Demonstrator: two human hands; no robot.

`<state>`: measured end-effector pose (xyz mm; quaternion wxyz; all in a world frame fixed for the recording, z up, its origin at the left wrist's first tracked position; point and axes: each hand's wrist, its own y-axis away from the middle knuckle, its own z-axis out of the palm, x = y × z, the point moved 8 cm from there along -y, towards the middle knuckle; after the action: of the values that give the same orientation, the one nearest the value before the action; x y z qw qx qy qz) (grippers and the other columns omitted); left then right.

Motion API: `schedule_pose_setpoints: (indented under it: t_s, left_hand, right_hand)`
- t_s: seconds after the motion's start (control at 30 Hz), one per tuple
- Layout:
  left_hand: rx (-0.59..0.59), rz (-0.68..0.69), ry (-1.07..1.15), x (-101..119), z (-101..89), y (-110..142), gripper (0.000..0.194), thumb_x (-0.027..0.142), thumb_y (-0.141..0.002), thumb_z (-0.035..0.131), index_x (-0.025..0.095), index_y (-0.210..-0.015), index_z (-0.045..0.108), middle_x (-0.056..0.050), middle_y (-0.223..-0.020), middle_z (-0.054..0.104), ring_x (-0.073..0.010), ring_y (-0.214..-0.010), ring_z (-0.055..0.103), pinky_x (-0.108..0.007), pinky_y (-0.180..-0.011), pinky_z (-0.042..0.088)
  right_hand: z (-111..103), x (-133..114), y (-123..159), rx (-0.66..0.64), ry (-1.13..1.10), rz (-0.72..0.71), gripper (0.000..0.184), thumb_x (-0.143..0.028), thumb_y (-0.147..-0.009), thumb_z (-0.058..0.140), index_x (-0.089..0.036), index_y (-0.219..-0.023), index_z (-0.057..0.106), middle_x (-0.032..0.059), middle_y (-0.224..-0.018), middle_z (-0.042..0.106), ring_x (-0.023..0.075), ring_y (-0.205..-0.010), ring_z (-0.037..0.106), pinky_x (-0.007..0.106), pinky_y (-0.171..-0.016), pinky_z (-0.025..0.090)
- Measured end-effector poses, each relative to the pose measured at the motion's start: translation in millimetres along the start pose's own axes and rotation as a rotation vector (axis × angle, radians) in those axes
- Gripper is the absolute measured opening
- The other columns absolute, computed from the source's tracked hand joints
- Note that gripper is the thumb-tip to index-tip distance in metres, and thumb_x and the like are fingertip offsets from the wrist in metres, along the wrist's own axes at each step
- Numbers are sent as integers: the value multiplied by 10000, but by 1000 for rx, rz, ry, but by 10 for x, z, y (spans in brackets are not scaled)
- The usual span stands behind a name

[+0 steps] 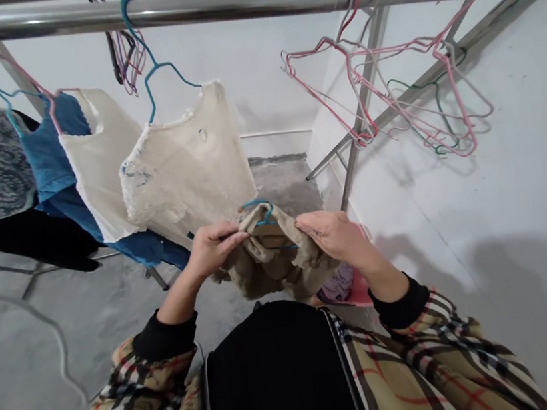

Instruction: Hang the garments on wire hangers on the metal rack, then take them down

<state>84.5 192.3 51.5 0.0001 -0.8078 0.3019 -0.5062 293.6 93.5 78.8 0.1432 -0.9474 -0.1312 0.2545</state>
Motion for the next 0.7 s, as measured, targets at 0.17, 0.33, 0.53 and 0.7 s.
schedule_pose_setpoints:
  t_s: [0.17,0.33,0.53,0.7]
  left_hand:
    - [2,13,21,12,-28,-5,196,386,-747,694,209,-771,773,-23,-704,732,-165,-648,666,-248,-626,522]
    - [137,-60,2,-184,-247,70,178,363,-740,715,201,-787,772,-22,-714,733,-155,-639,662,-226,-596,514]
    - [136,-80,9,-194,-234,93,207,388,-736,712,201,-802,772,-40,-763,749,-169,-681,678,-248,-641,541]
    - [153,-46,14,-129,-252,80,168,342,-730,719,181,-755,760,-25,-734,743,-156,-663,669,-227,-618,521]
  right_hand:
    - [-88,90,-8,-6,-118,-49,304,-400,-975,446,-260,-991,716,23,-909,734,172,-847,673,274,-741,472]
    - [-271,254,105,95,-178,-115,198,-318,-930,556,-266,-1013,728,26,-867,734,160,-784,667,285,-704,499]
    - [-294,280,171,337,-282,-48,118,-212,-881,614,-236,-892,729,19,-792,727,147,-714,663,278,-659,505]
    - [-295,297,166,376,-354,32,103,-205,-870,621,-217,-821,710,9,-750,701,136,-693,643,262,-646,489]
